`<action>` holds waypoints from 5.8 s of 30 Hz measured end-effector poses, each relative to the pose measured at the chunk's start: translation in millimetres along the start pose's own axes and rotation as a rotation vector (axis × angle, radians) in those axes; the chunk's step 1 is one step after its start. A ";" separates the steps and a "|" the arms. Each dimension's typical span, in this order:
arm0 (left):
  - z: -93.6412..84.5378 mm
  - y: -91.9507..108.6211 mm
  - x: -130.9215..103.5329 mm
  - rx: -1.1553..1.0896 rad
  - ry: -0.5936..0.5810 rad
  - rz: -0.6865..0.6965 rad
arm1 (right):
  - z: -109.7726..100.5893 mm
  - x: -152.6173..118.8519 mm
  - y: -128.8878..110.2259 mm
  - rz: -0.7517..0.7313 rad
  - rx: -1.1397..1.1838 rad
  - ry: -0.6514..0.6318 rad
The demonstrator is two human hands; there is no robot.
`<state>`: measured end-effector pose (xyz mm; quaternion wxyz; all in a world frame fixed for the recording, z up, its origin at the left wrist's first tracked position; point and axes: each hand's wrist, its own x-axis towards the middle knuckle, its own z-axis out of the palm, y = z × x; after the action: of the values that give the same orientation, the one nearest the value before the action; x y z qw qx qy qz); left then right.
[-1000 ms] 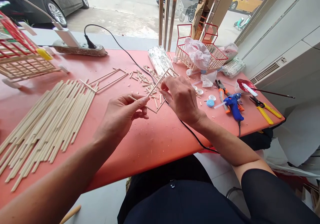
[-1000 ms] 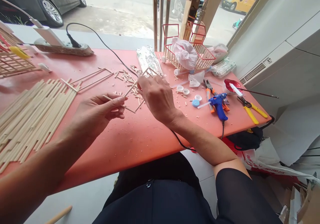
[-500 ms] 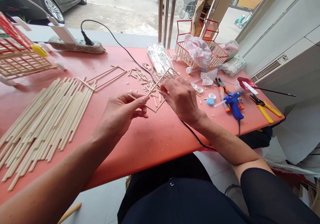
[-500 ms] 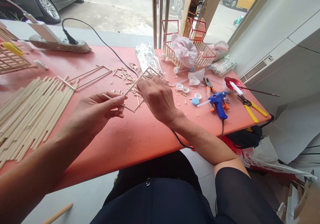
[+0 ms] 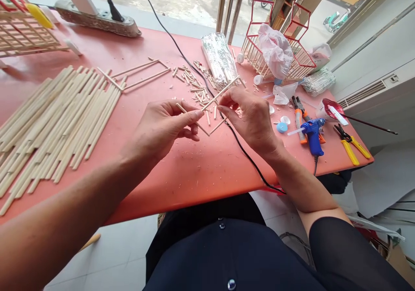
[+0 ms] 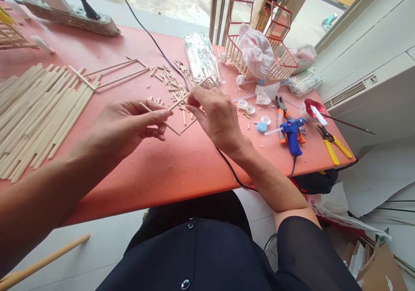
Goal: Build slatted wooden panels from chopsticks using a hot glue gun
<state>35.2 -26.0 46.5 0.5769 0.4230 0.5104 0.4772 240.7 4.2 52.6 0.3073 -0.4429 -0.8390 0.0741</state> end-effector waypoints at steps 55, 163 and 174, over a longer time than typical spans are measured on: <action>-0.4 0.1 4.3 -0.054 -0.058 -0.044 | 14.5 -12.2 -18.0 0.024 0.187 -0.061; 0.5 -23.8 2.1 -0.145 -0.128 -0.249 | -46.2 -0.9 59.5 0.322 0.345 0.240; 5.1 -29.9 -5.9 0.018 -0.232 -0.263 | -31.8 -11.9 56.6 0.452 0.776 0.069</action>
<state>43.7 -37.4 19.1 0.6856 0.4097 0.4957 0.3412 303.7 23.9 50.3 0.4545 -0.4692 -0.6204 0.4339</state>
